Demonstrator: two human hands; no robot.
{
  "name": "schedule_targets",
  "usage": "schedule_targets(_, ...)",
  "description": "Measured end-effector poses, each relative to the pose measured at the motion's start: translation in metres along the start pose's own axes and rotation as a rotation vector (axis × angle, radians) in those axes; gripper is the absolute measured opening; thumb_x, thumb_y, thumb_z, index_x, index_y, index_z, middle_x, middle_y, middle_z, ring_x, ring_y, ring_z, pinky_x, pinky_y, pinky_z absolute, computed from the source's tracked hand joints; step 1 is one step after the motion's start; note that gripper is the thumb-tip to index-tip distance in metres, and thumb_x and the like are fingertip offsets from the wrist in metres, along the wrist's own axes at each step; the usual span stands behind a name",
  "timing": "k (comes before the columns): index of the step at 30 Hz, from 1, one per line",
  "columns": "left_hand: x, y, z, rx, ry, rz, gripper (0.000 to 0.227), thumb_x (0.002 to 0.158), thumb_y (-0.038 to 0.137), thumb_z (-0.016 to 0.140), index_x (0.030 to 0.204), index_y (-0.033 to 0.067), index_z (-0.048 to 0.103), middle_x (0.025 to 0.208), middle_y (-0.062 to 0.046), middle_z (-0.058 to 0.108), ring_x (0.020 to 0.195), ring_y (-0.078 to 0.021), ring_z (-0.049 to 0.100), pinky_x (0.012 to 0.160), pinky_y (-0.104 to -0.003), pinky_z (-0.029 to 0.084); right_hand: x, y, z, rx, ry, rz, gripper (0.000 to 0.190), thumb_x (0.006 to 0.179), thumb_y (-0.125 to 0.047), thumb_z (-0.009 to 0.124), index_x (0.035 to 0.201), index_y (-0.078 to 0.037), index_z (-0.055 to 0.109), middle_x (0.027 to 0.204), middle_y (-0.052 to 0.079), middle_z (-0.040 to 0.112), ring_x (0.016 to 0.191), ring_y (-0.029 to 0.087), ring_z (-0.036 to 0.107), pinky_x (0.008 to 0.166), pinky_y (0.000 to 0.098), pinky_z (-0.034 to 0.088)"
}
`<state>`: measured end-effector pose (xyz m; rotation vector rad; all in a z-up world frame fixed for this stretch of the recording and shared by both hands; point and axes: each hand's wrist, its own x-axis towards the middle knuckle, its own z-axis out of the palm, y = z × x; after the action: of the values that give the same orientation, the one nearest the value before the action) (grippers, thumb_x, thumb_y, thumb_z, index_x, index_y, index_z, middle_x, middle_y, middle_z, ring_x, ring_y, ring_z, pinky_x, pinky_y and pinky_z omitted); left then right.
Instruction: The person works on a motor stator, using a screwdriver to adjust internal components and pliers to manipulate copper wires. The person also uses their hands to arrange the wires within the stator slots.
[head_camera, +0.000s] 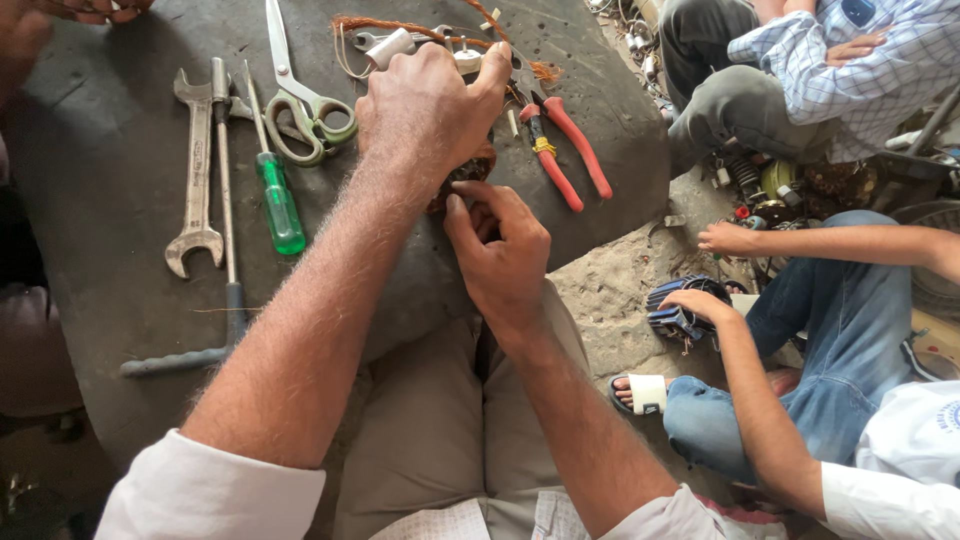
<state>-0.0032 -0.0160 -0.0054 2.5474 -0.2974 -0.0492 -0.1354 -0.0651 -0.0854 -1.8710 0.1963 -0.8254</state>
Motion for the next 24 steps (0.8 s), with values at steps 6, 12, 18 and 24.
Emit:
schedule_targets(6, 0.001, 0.002, -0.005, 0.039, -0.073, -0.025, 0.084, 0.089, 0.076, 0.045, 0.126, 0.0030, 0.065, 0.122, -0.024, 0.067, 0.118, -0.0408, 0.063, 0.099, -0.053, 0.048, 0.004, -0.004, 0.000, -0.062, 0.001, -0.006, 0.019, 0.088, -0.008, 0.079, 0.105, -0.002, 0.074, 0.076, 0.003, 0.063, 0.061, 0.007, 0.056, 0.057, 0.0257, 0.048)
schedule_targets(12, -0.001, 0.004, -0.008, 0.051, -0.106, -0.025, 0.087, 0.088, 0.080, 0.045, 0.126, 0.0038, 0.065, 0.123, -0.023, 0.067, 0.119, -0.0399, 0.063, 0.100, -0.054, 0.048, 0.007, -0.006, 0.002, -0.112, -0.015, 0.018, 0.013, 0.088, -0.012, 0.077, 0.096, -0.003, 0.073, 0.071, 0.005, 0.063, 0.058, 0.010, 0.057, 0.056, 0.0294, 0.048)
schedule_targets(18, -0.003, 0.003, -0.010, 0.045, -0.108, -0.028, 0.087, 0.088, 0.080, 0.046, 0.126, 0.0035, 0.065, 0.122, -0.023, 0.067, 0.118, -0.0402, 0.064, 0.101, -0.054, 0.048, 0.007, -0.005, 0.005, -0.080, -0.016, 0.019, 0.012, 0.094, -0.013, 0.073, 0.093, -0.002, 0.069, 0.073, 0.005, 0.065, 0.060, 0.010, 0.060, 0.058, 0.0296, 0.049)
schedule_targets(24, -0.005, 0.000, -0.012, 0.037, -0.085, 0.020, 0.084, 0.087, 0.079, 0.048, 0.125, 0.0070, 0.067, 0.123, -0.024, 0.066, 0.120, -0.0407, 0.062, 0.101, -0.054, 0.047, 0.006, -0.004, 0.005, -0.045, 0.010, 0.100, 0.014, 0.097, -0.016, 0.071, 0.098, -0.003, 0.069, 0.067, 0.002, 0.062, 0.059, 0.007, 0.056, 0.056, 0.0278, 0.048)
